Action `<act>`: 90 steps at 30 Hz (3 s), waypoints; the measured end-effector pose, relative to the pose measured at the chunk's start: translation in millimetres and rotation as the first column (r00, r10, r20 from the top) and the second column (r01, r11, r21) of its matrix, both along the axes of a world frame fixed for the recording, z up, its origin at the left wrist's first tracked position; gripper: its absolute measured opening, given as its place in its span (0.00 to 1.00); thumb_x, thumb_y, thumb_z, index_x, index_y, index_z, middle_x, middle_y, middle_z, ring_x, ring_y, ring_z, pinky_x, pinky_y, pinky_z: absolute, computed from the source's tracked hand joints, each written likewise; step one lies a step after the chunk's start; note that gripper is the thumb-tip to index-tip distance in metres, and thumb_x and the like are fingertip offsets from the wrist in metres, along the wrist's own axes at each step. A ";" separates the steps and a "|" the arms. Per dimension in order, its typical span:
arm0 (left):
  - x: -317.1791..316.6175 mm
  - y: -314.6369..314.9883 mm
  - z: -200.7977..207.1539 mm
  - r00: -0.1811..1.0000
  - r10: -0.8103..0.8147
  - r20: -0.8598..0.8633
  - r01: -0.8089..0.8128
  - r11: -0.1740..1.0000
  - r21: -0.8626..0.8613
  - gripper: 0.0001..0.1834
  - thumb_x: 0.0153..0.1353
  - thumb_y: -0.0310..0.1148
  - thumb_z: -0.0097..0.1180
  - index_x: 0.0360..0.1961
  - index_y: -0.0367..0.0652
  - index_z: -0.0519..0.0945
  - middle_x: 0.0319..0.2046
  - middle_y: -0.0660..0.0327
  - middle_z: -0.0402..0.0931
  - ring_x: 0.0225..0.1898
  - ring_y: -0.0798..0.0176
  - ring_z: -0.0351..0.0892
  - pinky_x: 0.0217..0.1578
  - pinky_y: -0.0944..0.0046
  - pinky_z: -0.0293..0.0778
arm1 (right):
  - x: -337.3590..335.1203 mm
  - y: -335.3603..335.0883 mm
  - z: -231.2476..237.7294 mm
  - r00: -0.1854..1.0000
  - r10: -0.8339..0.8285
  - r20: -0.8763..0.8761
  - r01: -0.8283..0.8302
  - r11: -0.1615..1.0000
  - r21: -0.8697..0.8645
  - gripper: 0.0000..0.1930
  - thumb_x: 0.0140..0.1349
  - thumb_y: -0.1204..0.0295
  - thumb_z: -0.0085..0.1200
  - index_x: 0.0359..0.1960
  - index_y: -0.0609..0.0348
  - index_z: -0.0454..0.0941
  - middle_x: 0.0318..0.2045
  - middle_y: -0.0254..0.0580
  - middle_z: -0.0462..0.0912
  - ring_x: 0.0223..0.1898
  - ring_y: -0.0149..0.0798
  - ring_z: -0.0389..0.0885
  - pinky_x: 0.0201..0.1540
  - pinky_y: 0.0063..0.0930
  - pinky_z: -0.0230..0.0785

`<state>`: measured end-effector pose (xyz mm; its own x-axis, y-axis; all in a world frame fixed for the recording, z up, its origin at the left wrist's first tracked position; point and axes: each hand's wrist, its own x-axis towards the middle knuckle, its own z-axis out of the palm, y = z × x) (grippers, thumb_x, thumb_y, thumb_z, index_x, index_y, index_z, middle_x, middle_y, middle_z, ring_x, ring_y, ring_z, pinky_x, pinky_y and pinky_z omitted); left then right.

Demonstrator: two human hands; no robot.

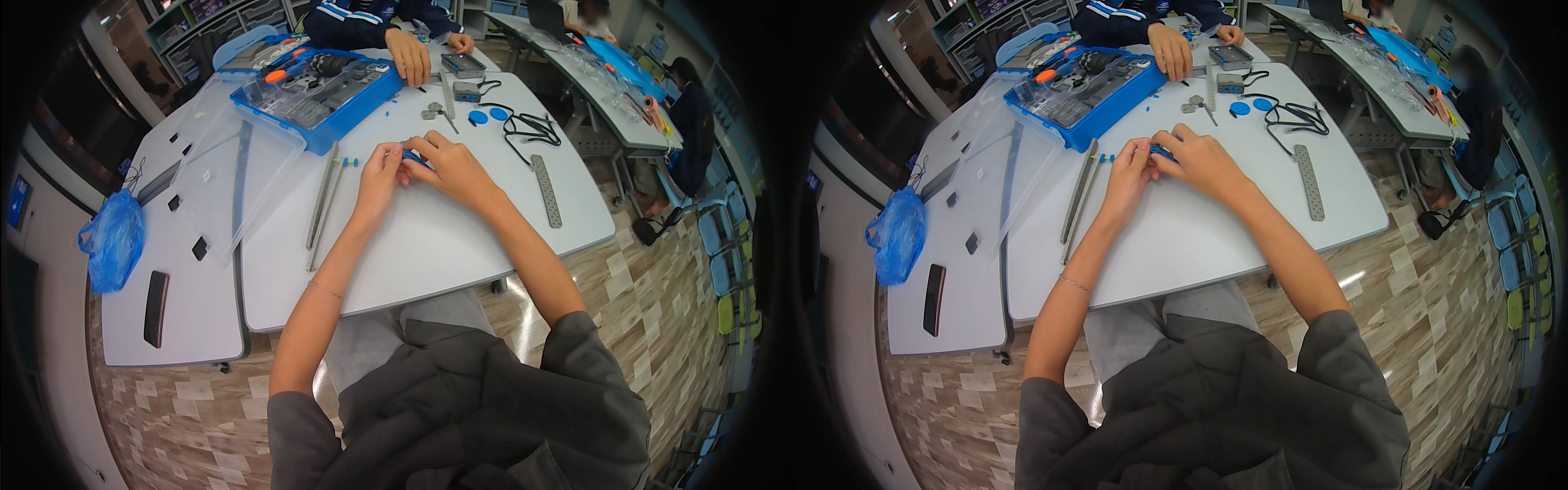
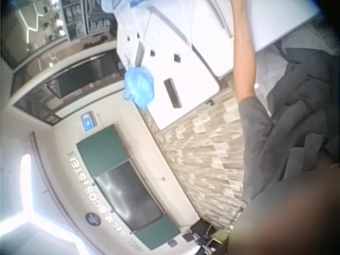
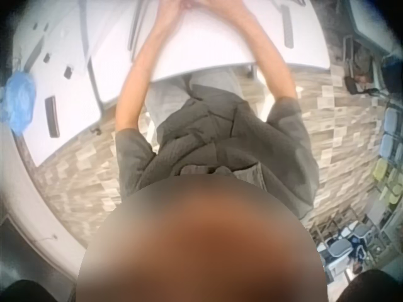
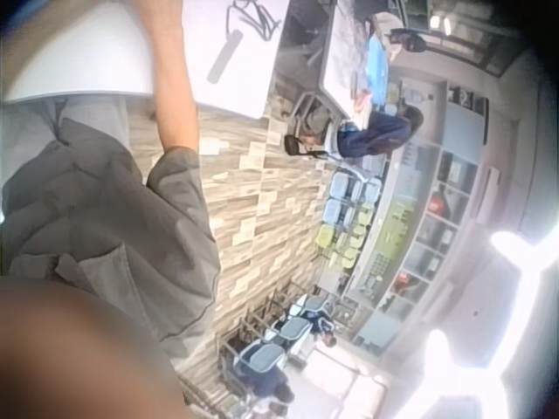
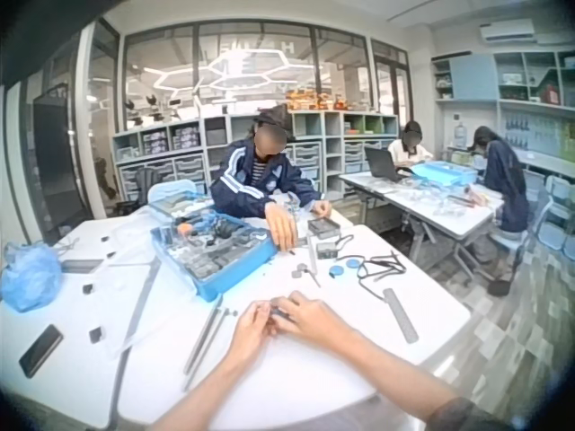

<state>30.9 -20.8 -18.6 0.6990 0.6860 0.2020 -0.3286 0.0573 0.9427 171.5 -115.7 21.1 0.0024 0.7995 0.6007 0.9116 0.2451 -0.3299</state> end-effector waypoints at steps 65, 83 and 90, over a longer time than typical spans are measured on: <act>-6.5 -4.3 11.4 0.956 0.000 0.294 0.070 0.971 -0.229 0.09 0.68 0.25 0.55 0.48 0.37 0.74 0.62 0.47 0.69 0.60 0.59 0.73 0.62 0.57 0.73 | 9.5 -3.7 15.9 0.557 0.014 -0.830 -0.522 0.784 -0.337 0.15 0.68 0.58 0.52 0.51 0.48 0.68 0.22 0.27 0.68 0.18 0.22 0.66 0.16 0.20 0.57; -7.2 -2.2 11.1 0.988 0.010 0.152 -0.001 0.998 -0.064 0.09 0.66 0.27 0.58 0.46 0.35 0.77 0.50 0.53 0.80 0.50 0.64 0.80 0.52 0.64 0.77 | 14.2 -0.2 8.9 0.880 0.122 -0.459 -0.300 0.892 -0.338 0.15 0.66 0.60 0.54 0.47 0.53 0.69 0.34 0.43 0.80 0.34 0.40 0.77 0.40 0.34 0.69; -4.1 -2.2 4.6 0.981 0.160 0.107 -0.164 0.986 0.032 0.08 0.65 0.24 0.59 0.43 0.33 0.79 0.46 0.53 0.82 0.47 0.66 0.81 0.48 0.68 0.77 | 3.5 -5.2 10.1 0.973 0.121 -0.198 -0.166 0.960 -0.225 0.14 0.65 0.64 0.52 0.48 0.56 0.69 0.42 0.55 0.80 0.42 0.60 0.80 0.44 0.49 0.71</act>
